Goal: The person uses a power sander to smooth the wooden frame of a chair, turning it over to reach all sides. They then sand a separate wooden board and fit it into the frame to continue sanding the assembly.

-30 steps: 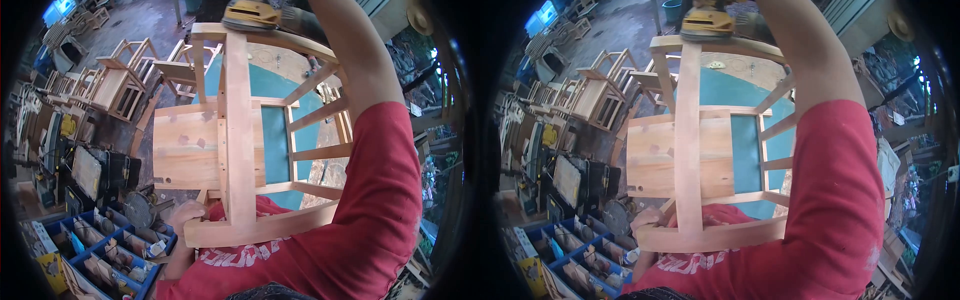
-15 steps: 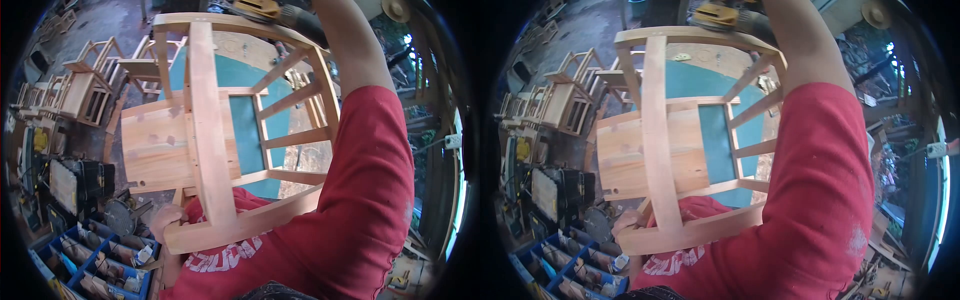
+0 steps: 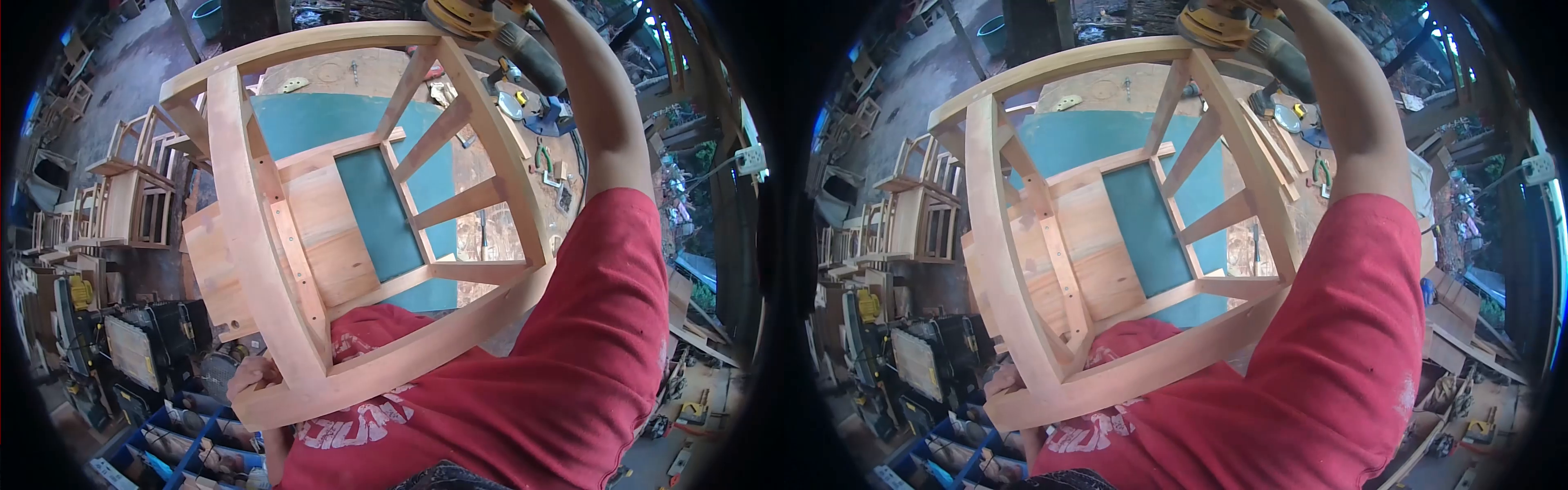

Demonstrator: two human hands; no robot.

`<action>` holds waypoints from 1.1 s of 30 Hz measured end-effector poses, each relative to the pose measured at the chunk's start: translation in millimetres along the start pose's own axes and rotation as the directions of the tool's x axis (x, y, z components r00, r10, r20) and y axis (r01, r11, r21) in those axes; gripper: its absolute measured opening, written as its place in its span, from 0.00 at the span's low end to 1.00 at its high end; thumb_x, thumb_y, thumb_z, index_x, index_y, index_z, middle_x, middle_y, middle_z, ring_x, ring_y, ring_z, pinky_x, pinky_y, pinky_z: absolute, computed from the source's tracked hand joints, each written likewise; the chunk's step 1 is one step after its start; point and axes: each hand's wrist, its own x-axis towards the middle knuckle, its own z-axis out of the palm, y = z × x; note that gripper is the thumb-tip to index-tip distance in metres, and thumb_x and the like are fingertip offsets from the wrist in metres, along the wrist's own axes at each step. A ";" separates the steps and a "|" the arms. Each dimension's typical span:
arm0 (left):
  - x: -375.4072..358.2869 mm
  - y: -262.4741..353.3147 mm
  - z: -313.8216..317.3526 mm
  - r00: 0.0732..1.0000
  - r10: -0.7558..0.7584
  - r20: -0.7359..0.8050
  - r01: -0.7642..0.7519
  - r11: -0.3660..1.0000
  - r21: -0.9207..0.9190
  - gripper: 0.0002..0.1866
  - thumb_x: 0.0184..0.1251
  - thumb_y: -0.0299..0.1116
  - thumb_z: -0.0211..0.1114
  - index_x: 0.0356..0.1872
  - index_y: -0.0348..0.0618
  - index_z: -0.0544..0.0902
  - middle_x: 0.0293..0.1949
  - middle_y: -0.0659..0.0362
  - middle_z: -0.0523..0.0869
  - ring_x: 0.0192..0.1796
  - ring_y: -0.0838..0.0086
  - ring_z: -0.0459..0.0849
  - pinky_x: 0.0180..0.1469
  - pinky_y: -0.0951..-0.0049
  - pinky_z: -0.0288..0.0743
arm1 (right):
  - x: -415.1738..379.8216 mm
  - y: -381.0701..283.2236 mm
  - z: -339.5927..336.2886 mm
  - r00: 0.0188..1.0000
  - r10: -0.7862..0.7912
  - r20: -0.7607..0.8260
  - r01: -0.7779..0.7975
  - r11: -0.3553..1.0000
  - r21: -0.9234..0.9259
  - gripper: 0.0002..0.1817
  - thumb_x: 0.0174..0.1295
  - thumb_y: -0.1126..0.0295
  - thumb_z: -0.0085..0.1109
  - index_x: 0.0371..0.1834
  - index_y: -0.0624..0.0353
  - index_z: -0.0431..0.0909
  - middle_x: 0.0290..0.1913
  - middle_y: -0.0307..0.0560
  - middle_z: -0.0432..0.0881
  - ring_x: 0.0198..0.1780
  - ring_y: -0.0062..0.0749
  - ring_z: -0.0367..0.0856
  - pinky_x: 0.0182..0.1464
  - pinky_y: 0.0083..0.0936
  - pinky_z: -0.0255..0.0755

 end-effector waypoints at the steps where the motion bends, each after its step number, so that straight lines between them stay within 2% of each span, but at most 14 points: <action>1: -2.8 -1.5 -0.8 1.000 -0.005 0.001 0.005 1.000 -0.004 0.15 0.66 0.31 0.75 0.48 0.37 0.80 0.28 0.51 0.85 0.29 0.61 0.84 0.34 0.62 0.79 | 3.1 6.0 -0.7 1.000 -0.005 -0.003 0.005 1.000 0.007 0.37 0.44 0.60 0.80 0.62 0.54 0.80 0.39 0.46 0.86 0.39 0.36 0.85 0.32 0.38 0.80; 4: -12.5 -7.1 -2.4 0.998 -0.033 -0.057 0.029 0.997 -0.073 0.15 0.66 0.32 0.73 0.49 0.37 0.81 0.30 0.49 0.86 0.30 0.61 0.84 0.36 0.62 0.80 | 9.3 39.2 -2.7 0.999 -0.005 0.036 0.005 1.000 -0.016 0.35 0.45 0.61 0.79 0.61 0.53 0.80 0.37 0.43 0.85 0.38 0.35 0.84 0.36 0.38 0.80; 6: -11.1 -4.8 3.6 0.996 -0.037 -0.079 0.030 0.995 -0.091 0.16 0.65 0.32 0.74 0.48 0.37 0.81 0.30 0.50 0.86 0.30 0.61 0.84 0.36 0.62 0.80 | 7.6 48.9 -0.6 0.988 -0.131 -0.078 0.123 0.988 -0.095 0.36 0.45 0.61 0.78 0.62 0.53 0.80 0.40 0.45 0.86 0.40 0.36 0.85 0.41 0.37 0.81; 8: -9.2 -3.1 4.8 0.994 -0.037 -0.107 0.027 0.995 -0.095 0.16 0.64 0.31 0.75 0.48 0.37 0.81 0.30 0.50 0.86 0.30 0.62 0.84 0.36 0.62 0.80 | -7.7 35.8 5.8 0.980 -0.155 -0.124 0.151 0.988 -0.039 0.37 0.46 0.59 0.78 0.63 0.54 0.80 0.45 0.47 0.86 0.43 0.36 0.85 0.44 0.35 0.81; 10: -6.2 -4.5 1.9 1.000 0.005 -0.030 -0.005 1.000 0.001 0.16 0.63 0.31 0.76 0.46 0.37 0.81 0.29 0.51 0.85 0.29 0.62 0.83 0.36 0.62 0.79 | -19.6 21.7 11.4 0.959 -0.193 -0.206 0.177 0.980 -0.095 0.39 0.46 0.57 0.78 0.65 0.54 0.79 0.49 0.49 0.86 0.47 0.37 0.85 0.47 0.35 0.81; 11: -4.5 -3.3 2.5 0.999 0.006 -0.031 -0.006 1.000 0.008 0.16 0.63 0.31 0.76 0.46 0.37 0.81 0.29 0.51 0.85 0.29 0.62 0.83 0.36 0.62 0.79 | -41.6 -3.9 10.2 0.978 -0.092 -0.186 0.092 0.996 -0.007 0.39 0.46 0.56 0.78 0.64 0.56 0.79 0.50 0.52 0.87 0.50 0.41 0.86 0.51 0.37 0.80; 12: -3.2 -1.0 4.8 1.000 -0.008 -0.026 0.008 1.000 -0.011 0.16 0.63 0.31 0.77 0.46 0.36 0.81 0.28 0.51 0.85 0.29 0.62 0.82 0.35 0.63 0.79 | -40.1 -4.4 13.2 0.978 -0.097 -0.183 0.098 0.995 -0.002 0.39 0.46 0.56 0.78 0.64 0.56 0.79 0.50 0.52 0.87 0.50 0.41 0.86 0.51 0.37 0.80; 14: 2.5 2.4 11.0 0.999 -0.009 -0.038 0.008 1.000 -0.013 0.16 0.62 0.31 0.77 0.45 0.36 0.81 0.28 0.52 0.84 0.29 0.63 0.82 0.35 0.63 0.78 | -28.8 -8.1 20.8 0.926 -0.228 -0.302 0.180 0.967 -0.177 0.38 0.45 0.55 0.77 0.63 0.56 0.79 0.52 0.55 0.86 0.53 0.45 0.85 0.55 0.39 0.79; 17: 6.5 5.9 21.0 0.986 0.037 -0.161 -0.046 0.998 -0.051 0.14 0.63 0.30 0.77 0.43 0.34 0.81 0.28 0.52 0.84 0.29 0.63 0.82 0.34 0.64 0.77 | -17.5 -19.7 28.7 0.849 -0.399 -0.345 0.310 0.907 -0.286 0.36 0.45 0.56 0.76 0.61 0.55 0.80 0.53 0.57 0.86 0.55 0.48 0.85 0.57 0.40 0.78; 18: 6.5 6.3 23.5 0.978 0.042 -0.205 -0.058 0.996 -0.071 0.14 0.64 0.29 0.77 0.42 0.34 0.81 0.28 0.52 0.83 0.29 0.64 0.81 0.34 0.64 0.77 | -14.5 -27.2 27.7 0.845 -0.414 -0.340 0.326 0.901 -0.287 0.36 0.45 0.56 0.76 0.61 0.55 0.80 0.53 0.57 0.86 0.55 0.48 0.85 0.57 0.40 0.78; 20: 7.2 9.3 13.3 0.999 -0.039 -0.032 0.038 0.999 -0.020 0.13 0.65 0.29 0.76 0.41 0.34 0.81 0.28 0.52 0.82 0.29 0.63 0.81 0.33 0.65 0.76 | -9.2 -44.5 27.5 0.866 -0.431 -0.253 0.372 0.894 -0.249 0.37 0.44 0.56 0.75 0.62 0.54 0.80 0.54 0.56 0.86 0.56 0.47 0.85 0.61 0.39 0.78; 23: 12.8 9.0 12.6 1.000 0.016 0.010 -0.016 1.000 0.000 0.12 0.65 0.28 0.76 0.41 0.33 0.81 0.28 0.51 0.82 0.29 0.63 0.81 0.32 0.66 0.75 | 1.6 -60.5 23.3 0.884 -0.447 -0.135 0.426 0.891 -0.159 0.38 0.43 0.56 0.74 0.62 0.54 0.80 0.54 0.56 0.86 0.57 0.47 0.85 0.63 0.39 0.77; 27: 12.1 8.0 18.5 0.995 0.072 -0.067 -0.066 0.993 0.094 0.12 0.66 0.28 0.75 0.42 0.32 0.81 0.28 0.51 0.82 0.29 0.63 0.81 0.32 0.66 0.75 | -13.7 -93.6 32.4 0.873 -0.484 -0.056 0.469 0.866 -0.173 0.37 0.44 0.55 0.73 0.62 0.54 0.80 0.53 0.57 0.86 0.57 0.47 0.85 0.63 0.38 0.77; 33: 25.2 14.7 9.8 0.996 0.051 0.068 -0.049 0.998 -0.028 0.27 0.61 0.46 0.81 0.43 0.31 0.80 0.31 0.51 0.83 0.30 0.64 0.81 0.35 0.65 0.76 | -36.0 -143.2 59.3 0.773 -0.634 -0.029 0.598 0.743 -0.301 0.36 0.48 0.53 0.73 0.63 0.52 0.79 0.53 0.58 0.81 0.59 0.53 0.81 0.63 0.42 0.76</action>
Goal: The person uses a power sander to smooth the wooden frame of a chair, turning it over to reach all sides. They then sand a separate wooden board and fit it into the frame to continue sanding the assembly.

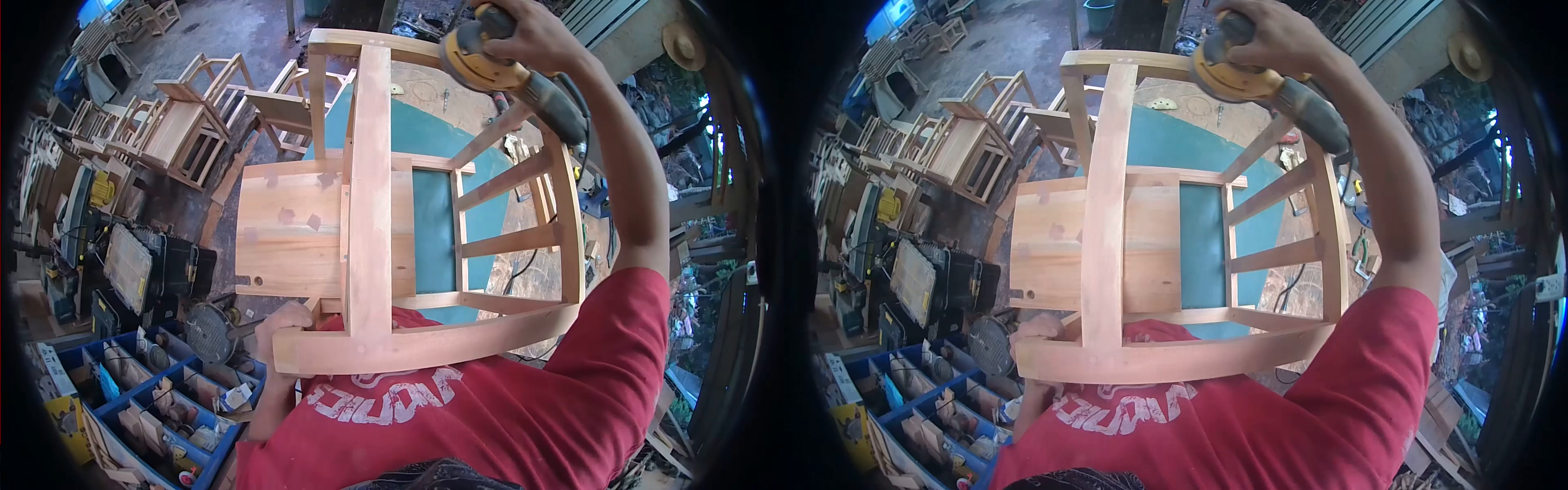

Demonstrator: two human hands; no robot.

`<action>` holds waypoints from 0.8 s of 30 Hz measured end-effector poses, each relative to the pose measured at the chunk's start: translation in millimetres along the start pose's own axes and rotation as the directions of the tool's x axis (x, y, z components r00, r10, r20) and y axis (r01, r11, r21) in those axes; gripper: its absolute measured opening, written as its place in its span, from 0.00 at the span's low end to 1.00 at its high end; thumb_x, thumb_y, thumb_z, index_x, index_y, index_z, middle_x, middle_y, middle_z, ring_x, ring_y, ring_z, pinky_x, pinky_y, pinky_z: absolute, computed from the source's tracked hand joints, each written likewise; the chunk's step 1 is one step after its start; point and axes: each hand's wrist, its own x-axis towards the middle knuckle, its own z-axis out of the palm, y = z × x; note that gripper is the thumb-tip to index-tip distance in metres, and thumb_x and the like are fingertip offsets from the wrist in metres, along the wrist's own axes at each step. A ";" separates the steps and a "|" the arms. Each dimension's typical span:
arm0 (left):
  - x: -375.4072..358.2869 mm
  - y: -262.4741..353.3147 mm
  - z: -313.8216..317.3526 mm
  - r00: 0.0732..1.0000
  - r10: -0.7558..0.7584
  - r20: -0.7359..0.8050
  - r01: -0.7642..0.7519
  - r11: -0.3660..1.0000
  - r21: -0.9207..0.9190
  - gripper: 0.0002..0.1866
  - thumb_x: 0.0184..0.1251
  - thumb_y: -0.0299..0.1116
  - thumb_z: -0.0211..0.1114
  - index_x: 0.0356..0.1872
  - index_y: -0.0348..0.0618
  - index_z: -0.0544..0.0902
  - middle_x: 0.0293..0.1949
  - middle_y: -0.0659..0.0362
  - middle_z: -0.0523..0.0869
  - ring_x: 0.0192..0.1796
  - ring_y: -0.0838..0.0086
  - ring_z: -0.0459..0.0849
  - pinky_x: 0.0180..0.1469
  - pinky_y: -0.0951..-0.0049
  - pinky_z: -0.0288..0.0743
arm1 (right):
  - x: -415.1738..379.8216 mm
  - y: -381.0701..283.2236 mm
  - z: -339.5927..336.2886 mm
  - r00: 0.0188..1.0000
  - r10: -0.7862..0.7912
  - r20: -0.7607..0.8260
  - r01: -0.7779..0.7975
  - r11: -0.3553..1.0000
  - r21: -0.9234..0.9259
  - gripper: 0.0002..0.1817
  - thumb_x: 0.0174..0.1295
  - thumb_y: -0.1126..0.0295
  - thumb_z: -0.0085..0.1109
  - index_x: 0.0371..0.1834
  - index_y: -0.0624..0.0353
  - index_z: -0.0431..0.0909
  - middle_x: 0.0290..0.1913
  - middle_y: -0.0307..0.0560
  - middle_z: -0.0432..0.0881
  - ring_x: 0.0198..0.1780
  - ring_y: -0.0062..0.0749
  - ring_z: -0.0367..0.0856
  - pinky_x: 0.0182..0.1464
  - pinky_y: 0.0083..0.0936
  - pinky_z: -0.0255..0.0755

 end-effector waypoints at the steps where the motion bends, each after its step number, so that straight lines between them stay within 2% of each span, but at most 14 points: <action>1: -2.7 -1.5 -1.8 1.000 -0.030 -0.009 0.030 0.999 0.017 0.30 0.58 0.49 0.82 0.44 0.32 0.80 0.32 0.51 0.83 0.30 0.63 0.81 0.36 0.65 0.76 | 1.8 -14.0 -0.7 1.000 -0.021 0.008 0.021 0.998 -0.054 0.36 0.50 0.52 0.73 0.64 0.51 0.78 0.54 0.57 0.80 0.60 0.54 0.81 0.63 0.43 0.76; 3: -6.2 -2.2 -1.4 0.998 -0.057 -0.026 0.057 0.998 0.029 0.33 0.55 0.52 0.83 0.44 0.32 0.79 0.33 0.51 0.83 0.31 0.63 0.82 0.36 0.65 0.76 | 1.5 -35.6 -4.1 0.999 -0.039 0.034 0.041 0.998 -0.051 0.35 0.52 0.52 0.71 0.65 0.50 0.78 0.54 0.56 0.78 0.60 0.55 0.81 0.63 0.44 0.77; 5: -6.2 -0.3 0.0 0.996 -0.072 -0.054 0.082 0.977 0.197 0.32 0.55 0.51 0.82 0.45 0.31 0.79 0.34 0.51 0.83 0.32 0.63 0.82 0.37 0.66 0.77 | 8.5 -42.5 10.9 0.993 -0.056 -0.099 0.050 0.996 -0.070 0.35 0.53 0.52 0.70 0.66 0.49 0.77 0.56 0.56 0.78 0.60 0.55 0.81 0.63 0.44 0.77; 9: -4.8 -3.6 -0.4 0.993 -0.069 -0.091 0.079 0.990 0.113 0.31 0.54 0.48 0.82 0.45 0.31 0.80 0.34 0.50 0.84 0.33 0.64 0.83 0.38 0.66 0.77 | 7.1 -68.7 11.4 0.996 -0.063 -0.064 0.055 0.991 -0.121 0.34 0.56 0.52 0.68 0.68 0.48 0.77 0.58 0.59 0.76 0.62 0.55 0.80 0.62 0.46 0.78; 11: -6.1 -6.8 -0.8 0.991 -0.092 -0.097 0.098 0.993 0.065 0.32 0.51 0.48 0.83 0.45 0.32 0.80 0.35 0.50 0.85 0.34 0.64 0.84 0.38 0.67 0.78 | 2.2 -85.5 11.0 0.996 -0.057 -0.066 0.050 0.993 -0.105 0.32 0.58 0.51 0.68 0.66 0.47 0.78 0.58 0.59 0.76 0.61 0.57 0.79 0.60 0.48 0.78; 15: -3.3 -7.0 -3.2 0.989 -0.109 -0.102 0.118 0.989 0.089 0.31 0.49 0.45 0.83 0.45 0.33 0.80 0.35 0.50 0.85 0.34 0.65 0.84 0.38 0.68 0.78 | -0.3 -87.0 40.3 0.984 -0.116 -0.133 0.095 0.983 -0.160 0.29 0.60 0.47 0.69 0.61 0.47 0.80 0.56 0.60 0.76 0.57 0.58 0.80 0.55 0.52 0.80; 17: -0.6 -6.6 -3.6 0.985 -0.138 -0.104 0.141 0.990 0.024 0.29 0.49 0.42 0.82 0.45 0.33 0.80 0.36 0.51 0.86 0.34 0.67 0.84 0.38 0.69 0.78 | -0.2 -82.9 60.2 0.929 -0.206 -0.307 0.091 0.932 -0.350 0.37 0.53 0.55 0.76 0.70 0.37 0.77 0.59 0.55 0.80 0.55 0.51 0.86 0.53 0.44 0.84; 18: -0.1 -7.5 -5.0 0.985 -0.138 -0.102 0.141 0.990 0.024 0.29 0.49 0.42 0.82 0.45 0.33 0.80 0.36 0.51 0.86 0.34 0.67 0.84 0.38 0.69 0.78 | 3.5 -82.6 64.8 0.941 -0.191 -0.279 0.082 0.931 -0.357 0.33 0.59 0.53 0.73 0.70 0.28 0.76 0.62 0.54 0.75 0.57 0.56 0.84 0.51 0.46 0.85; 20: 1.9 -11.3 -7.1 0.999 -0.015 -0.036 0.020 0.991 0.135 0.30 0.57 0.40 0.82 0.51 0.33 0.75 0.41 0.50 0.82 0.34 0.69 0.81 0.34 0.69 0.75 | 1.3 -83.2 69.5 0.941 -0.196 -0.276 0.089 0.930 -0.357 0.32 0.59 0.53 0.73 0.70 0.29 0.76 0.62 0.54 0.76 0.57 0.55 0.84 0.52 0.46 0.85; 21: 1.9 -11.3 -6.7 0.999 -0.012 -0.031 0.016 0.991 0.131 0.30 0.57 0.40 0.82 0.51 0.33 0.75 0.41 0.50 0.82 0.34 0.69 0.81 0.34 0.69 0.75 | -0.7 -84.5 69.3 0.940 -0.203 -0.273 0.096 0.929 -0.358 0.32 0.60 0.54 0.73 0.70 0.29 0.76 0.62 0.55 0.76 0.57 0.55 0.83 0.52 0.46 0.85; 23: -0.1 -9.8 -3.1 0.979 -0.114 -0.170 0.137 0.982 0.127 0.26 0.51 0.40 0.79 0.45 0.33 0.80 0.37 0.51 0.86 0.33 0.68 0.85 0.38 0.70 0.79 | -6.0 -78.0 69.1 0.944 -0.190 -0.270 0.086 0.931 -0.353 0.31 0.60 0.53 0.72 0.69 0.28 0.76 0.63 0.54 0.76 0.57 0.55 0.83 0.52 0.45 0.85; 24: 0.5 -10.0 -4.4 0.980 -0.113 -0.167 0.135 0.983 0.127 0.26 0.51 0.40 0.79 0.45 0.33 0.80 0.37 0.51 0.86 0.33 0.68 0.85 0.38 0.70 0.79 | -8.3 -74.5 64.9 0.958 -0.131 -0.256 0.038 0.941 -0.336 0.31 0.60 0.53 0.72 0.68 0.28 0.76 0.63 0.53 0.76 0.57 0.54 0.83 0.52 0.45 0.85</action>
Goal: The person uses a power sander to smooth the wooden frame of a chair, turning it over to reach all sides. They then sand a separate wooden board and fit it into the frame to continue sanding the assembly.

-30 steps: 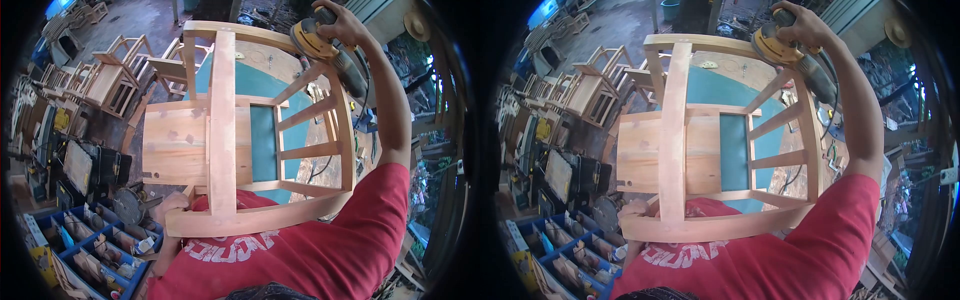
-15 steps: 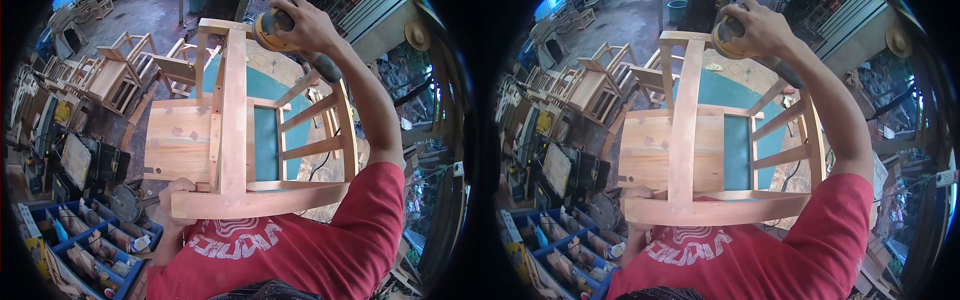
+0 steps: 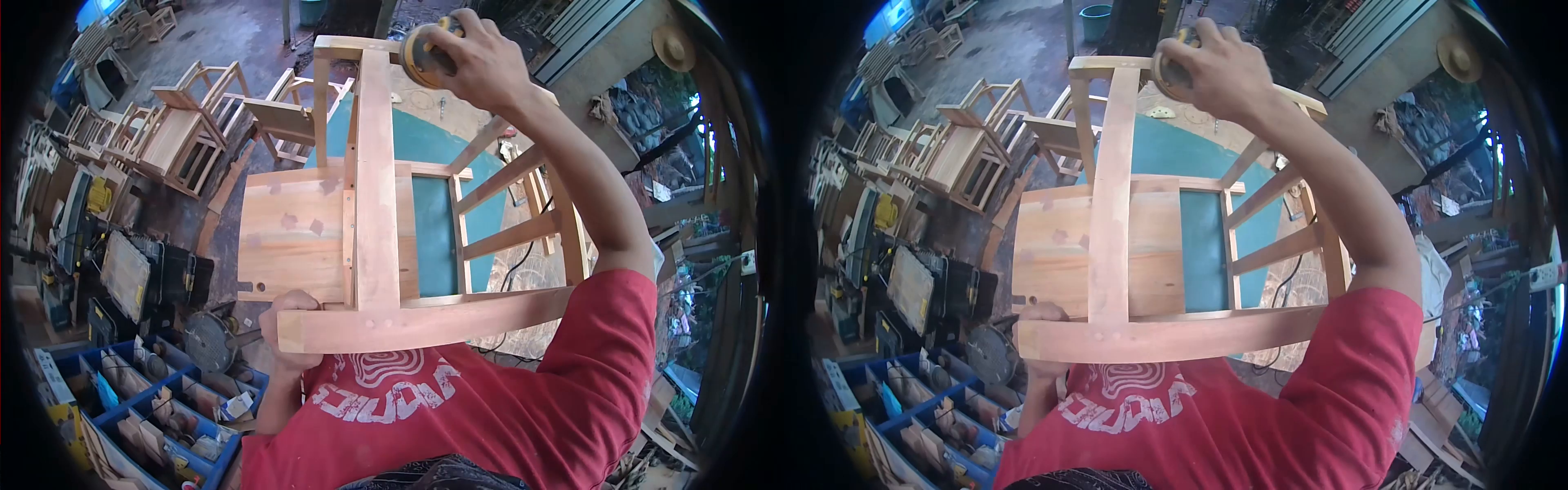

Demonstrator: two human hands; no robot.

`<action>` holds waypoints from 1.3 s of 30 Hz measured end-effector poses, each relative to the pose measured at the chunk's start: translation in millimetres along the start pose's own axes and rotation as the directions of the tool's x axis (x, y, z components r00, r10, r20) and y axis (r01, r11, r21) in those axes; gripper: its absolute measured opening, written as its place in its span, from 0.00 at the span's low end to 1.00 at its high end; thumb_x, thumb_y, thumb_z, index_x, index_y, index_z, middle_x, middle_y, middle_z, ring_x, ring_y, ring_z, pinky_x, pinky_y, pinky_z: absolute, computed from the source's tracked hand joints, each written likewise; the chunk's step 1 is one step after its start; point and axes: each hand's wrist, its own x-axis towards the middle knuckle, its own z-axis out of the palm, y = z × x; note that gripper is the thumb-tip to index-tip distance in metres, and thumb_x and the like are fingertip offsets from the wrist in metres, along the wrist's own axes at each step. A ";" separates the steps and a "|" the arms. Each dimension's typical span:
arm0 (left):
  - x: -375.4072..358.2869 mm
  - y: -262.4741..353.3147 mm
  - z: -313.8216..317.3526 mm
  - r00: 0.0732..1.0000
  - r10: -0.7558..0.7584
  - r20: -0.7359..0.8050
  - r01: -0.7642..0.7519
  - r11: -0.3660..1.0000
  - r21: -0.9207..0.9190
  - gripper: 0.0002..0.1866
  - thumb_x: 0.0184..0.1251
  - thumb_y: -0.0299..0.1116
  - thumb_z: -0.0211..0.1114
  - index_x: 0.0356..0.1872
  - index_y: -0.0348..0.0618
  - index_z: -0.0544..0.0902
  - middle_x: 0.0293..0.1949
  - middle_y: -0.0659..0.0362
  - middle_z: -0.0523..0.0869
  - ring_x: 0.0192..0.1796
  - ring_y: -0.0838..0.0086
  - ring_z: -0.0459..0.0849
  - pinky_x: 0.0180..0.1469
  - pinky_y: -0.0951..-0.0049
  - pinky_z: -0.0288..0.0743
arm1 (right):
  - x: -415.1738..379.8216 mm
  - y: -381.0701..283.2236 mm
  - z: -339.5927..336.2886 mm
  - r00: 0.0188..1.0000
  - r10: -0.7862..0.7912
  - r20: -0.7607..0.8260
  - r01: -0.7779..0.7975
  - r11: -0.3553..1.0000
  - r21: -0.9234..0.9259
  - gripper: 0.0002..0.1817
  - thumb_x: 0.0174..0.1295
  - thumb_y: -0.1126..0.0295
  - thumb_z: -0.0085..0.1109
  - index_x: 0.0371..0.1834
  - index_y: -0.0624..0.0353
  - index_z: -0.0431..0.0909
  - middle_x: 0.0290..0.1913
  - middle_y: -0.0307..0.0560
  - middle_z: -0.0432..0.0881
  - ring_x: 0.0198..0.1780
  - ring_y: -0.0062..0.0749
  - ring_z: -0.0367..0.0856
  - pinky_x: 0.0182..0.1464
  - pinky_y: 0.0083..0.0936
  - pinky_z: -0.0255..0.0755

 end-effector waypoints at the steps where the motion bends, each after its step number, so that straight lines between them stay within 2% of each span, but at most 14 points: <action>1: 0.3 -0.1 -2.1 1.000 -0.003 0.018 0.003 1.000 0.001 0.26 0.51 0.41 0.79 0.45 0.33 0.80 0.37 0.51 0.86 0.33 0.67 0.85 0.38 0.70 0.79 | -2.2 5.0 -2.0 0.998 0.051 0.037 -0.051 0.999 0.005 0.31 0.59 0.53 0.72 0.68 0.28 0.76 0.63 0.52 0.76 0.57 0.54 0.83 0.52 0.45 0.84; 2: -0.5 -0.1 -4.0 0.999 -0.010 0.036 0.010 1.000 0.002 0.27 0.51 0.42 0.79 0.45 0.33 0.80 0.37 0.51 0.86 0.32 0.67 0.85 0.38 0.70 0.79 | -4.0 12.8 -0.7 0.993 0.111 0.031 -0.112 0.993 0.042 0.31 0.58 0.52 0.72 0.68 0.25 0.76 0.62 0.51 0.75 0.57 0.53 0.83 0.54 0.46 0.84; 3: -1.1 0.0 -5.1 0.999 -0.015 0.041 0.015 1.000 0.001 0.27 0.51 0.42 0.79 0.45 0.33 0.80 0.37 0.51 0.86 0.32 0.67 0.85 0.38 0.70 0.79 | -6.0 19.9 -2.6 0.988 0.147 0.041 -0.149 0.988 0.034 0.37 0.54 0.48 0.76 0.70 0.34 0.76 0.64 0.53 0.78 0.59 0.54 0.84 0.57 0.45 0.83; 6: 4.0 -2.0 -7.6 0.991 0.016 0.135 -0.015 1.000 -0.013 0.29 0.53 0.45 0.81 0.45 0.33 0.80 0.36 0.51 0.85 0.33 0.66 0.85 0.37 0.69 0.78 | 6.6 22.4 -29.6 0.973 0.226 0.037 -0.229 0.954 0.191 0.29 0.57 0.50 0.70 0.60 0.48 0.80 0.54 0.60 0.77 0.54 0.58 0.82 0.55 0.49 0.81; 12: 2.6 -3.9 2.6 0.994 0.074 0.084 -0.071 0.997 -0.035 0.34 0.55 0.53 0.82 0.45 0.31 0.79 0.33 0.48 0.83 0.32 0.63 0.83 0.36 0.66 0.77 | 32.8 70.0 -29.8 0.743 0.530 0.410 -0.624 0.770 0.135 0.38 0.45 0.56 0.74 0.64 0.53 0.78 0.55 0.65 0.86 0.58 0.56 0.87 0.59 0.44 0.82; 18: 0.1 -11.1 1.4 0.998 0.046 0.034 -0.041 0.991 -0.128 0.38 0.53 0.58 0.83 0.45 0.30 0.79 0.32 0.49 0.82 0.32 0.61 0.83 0.37 0.64 0.77 | 5.2 74.8 -26.4 0.573 0.750 0.331 -0.811 0.576 0.101 0.39 0.47 0.54 0.75 0.65 0.52 0.76 0.56 0.64 0.86 0.59 0.56 0.86 0.60 0.43 0.81; 23: -0.8 -15.5 -6.0 0.982 0.074 0.172 -0.039 0.980 -0.195 0.40 0.48 0.60 0.85 0.45 0.32 0.80 0.34 0.49 0.84 0.34 0.60 0.84 0.40 0.62 0.77 | -19.4 77.8 -20.6 0.464 0.848 0.255 -0.886 0.446 0.128 0.39 0.48 0.53 0.76 0.65 0.54 0.78 0.55 0.64 0.87 0.59 0.55 0.86 0.60 0.42 0.80; 25: 0.9 -11.7 -6.3 0.981 0.063 0.183 -0.025 0.979 -0.204 0.40 0.47 0.60 0.86 0.45 0.32 0.81 0.34 0.49 0.85 0.35 0.60 0.84 0.41 0.62 0.77 | -40.4 111.6 8.2 0.420 0.863 0.283 -0.904 0.424 0.049 0.45 0.48 0.43 0.78 0.70 0.50 0.77 0.65 0.58 0.82 0.61 0.54 0.85 0.61 0.43 0.82; 26: 1.7 -10.8 -6.8 0.980 0.054 0.192 -0.012 0.977 -0.214 0.39 0.45 0.59 0.86 0.44 0.33 0.81 0.35 0.50 0.85 0.36 0.60 0.84 0.42 0.63 0.77 | -53.3 137.8 24.0 0.498 0.816 0.294 -0.866 0.454 0.208 0.50 0.44 0.40 0.79 0.67 0.63 0.78 0.62 0.63 0.85 0.63 0.53 0.86 0.63 0.41 0.80; 27: 1.2 -11.6 -7.3 0.981 0.057 0.186 -0.015 0.975 -0.220 0.39 0.45 0.59 0.86 0.44 0.33 0.81 0.35 0.50 0.85 0.36 0.60 0.84 0.42 0.63 0.77 | -55.5 137.3 22.9 0.503 0.814 0.289 -0.863 0.461 0.204 0.50 0.44 0.40 0.79 0.67 0.63 0.78 0.62 0.63 0.85 0.63 0.53 0.86 0.63 0.41 0.80; 29: 0.2 -13.7 -7.6 0.977 0.052 0.207 0.000 0.970 -0.243 0.39 0.43 0.57 0.87 0.43 0.33 0.82 0.35 0.50 0.86 0.35 0.60 0.85 0.40 0.64 0.77 | -54.1 138.5 23.4 0.532 0.824 0.198 -0.847 0.509 0.157 0.43 0.46 0.46 0.81 0.58 0.69 0.82 0.49 0.60 0.90 0.44 0.44 0.92 0.48 0.35 0.85; 33: 15.2 0.7 -7.1 0.982 0.028 0.187 0.000 0.989 -0.151 0.32 0.46 0.47 0.87 0.42 0.32 0.82 0.33 0.50 0.85 0.33 0.63 0.85 0.37 0.66 0.77 | -32.8 116.5 19.4 0.642 0.737 0.213 -0.765 0.634 0.116 0.42 0.45 0.46 0.81 0.61 0.60 0.83 0.52 0.58 0.90 0.51 0.45 0.91 0.57 0.38 0.82; 35: 21.4 0.8 -8.8 0.960 0.119 0.254 -0.090 0.988 -0.122 0.25 0.53 0.33 0.77 0.48 0.31 0.78 0.35 0.50 0.83 0.32 0.68 0.81 0.35 0.69 0.76 | -13.2 111.0 22.7 0.674 0.706 0.220 -0.736 0.669 0.106 0.43 0.44 0.45 0.80 0.63 0.56 0.82 0.54 0.56 0.89 0.54 0.45 0.90 0.61 0.39 0.81; 39: 25.6 -0.2 -8.8 0.973 0.100 0.209 -0.074 0.989 -0.131 0.23 0.54 0.32 0.76 0.47 0.32 0.78 0.34 0.51 0.83 0.32 0.70 0.81 0.34 0.71 0.76 | 34.3 78.4 17.8 0.833 0.470 0.293 -0.531 0.829 0.177 0.45 0.45 0.46 0.78 0.68 0.53 0.78 0.57 0.56 0.88 0.57 0.48 0.88 0.60 0.40 0.81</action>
